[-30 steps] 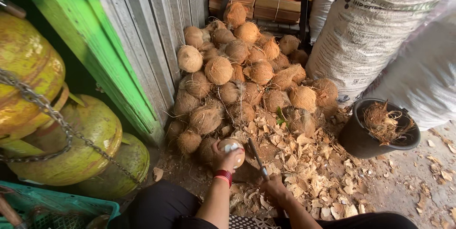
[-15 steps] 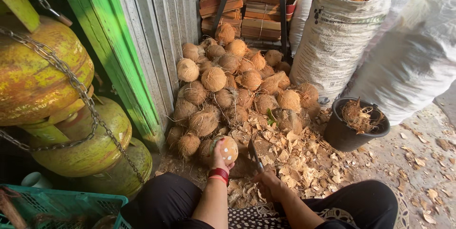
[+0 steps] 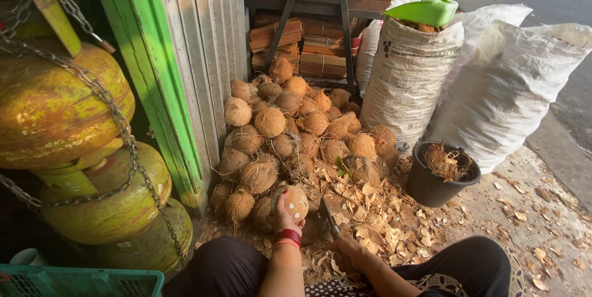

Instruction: The person sits on the ground and uses a knife to peel the husk off a coconut. They rotate the coconut and repeatedly strike the husk with the knife to remove it, then place the peeled coconut aside.

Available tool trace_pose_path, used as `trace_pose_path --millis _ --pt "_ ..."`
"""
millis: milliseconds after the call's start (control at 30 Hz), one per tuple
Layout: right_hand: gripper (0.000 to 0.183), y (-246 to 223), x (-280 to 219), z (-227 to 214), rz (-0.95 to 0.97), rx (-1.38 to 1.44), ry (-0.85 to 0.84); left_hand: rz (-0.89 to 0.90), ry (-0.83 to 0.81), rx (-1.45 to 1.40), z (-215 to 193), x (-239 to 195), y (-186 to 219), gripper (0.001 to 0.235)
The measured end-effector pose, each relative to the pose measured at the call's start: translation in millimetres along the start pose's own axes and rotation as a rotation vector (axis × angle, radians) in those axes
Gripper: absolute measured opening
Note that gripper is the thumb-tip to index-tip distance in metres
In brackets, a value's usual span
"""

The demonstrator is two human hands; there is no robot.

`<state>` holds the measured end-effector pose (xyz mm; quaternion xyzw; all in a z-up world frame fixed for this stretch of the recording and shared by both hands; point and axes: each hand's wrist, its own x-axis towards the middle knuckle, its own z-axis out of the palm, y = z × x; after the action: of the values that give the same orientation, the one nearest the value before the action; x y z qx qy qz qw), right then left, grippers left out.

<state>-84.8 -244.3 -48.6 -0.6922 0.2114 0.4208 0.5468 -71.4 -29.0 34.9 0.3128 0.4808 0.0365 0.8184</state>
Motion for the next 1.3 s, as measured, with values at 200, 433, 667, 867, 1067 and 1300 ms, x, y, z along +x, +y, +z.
trace_pose_path --millis 200,433,667,867,1067,1300 --pt "0.013 -14 -16 14 -0.155 -0.074 0.138 -0.032 -0.136 -0.077 0 4 2 0.096" --pt "0.015 -32 -15 8 -0.395 0.162 0.191 -0.050 -0.454 -0.341 8 16 2 0.096" --pt "0.012 -5 20 15 -0.364 0.124 0.230 0.062 -0.417 -0.148 -10 69 6 0.096" --pt "0.008 4 35 20 -0.231 -0.101 0.182 0.215 -0.258 0.260 -23 83 -17 0.084" --pt "0.009 -4 28 20 -0.480 -0.662 0.189 0.548 -0.157 0.731 -6 79 -12 0.099" --pt "0.011 -39 -8 24 -0.305 -0.461 0.092 0.650 -0.242 1.150 8 80 -14 0.115"
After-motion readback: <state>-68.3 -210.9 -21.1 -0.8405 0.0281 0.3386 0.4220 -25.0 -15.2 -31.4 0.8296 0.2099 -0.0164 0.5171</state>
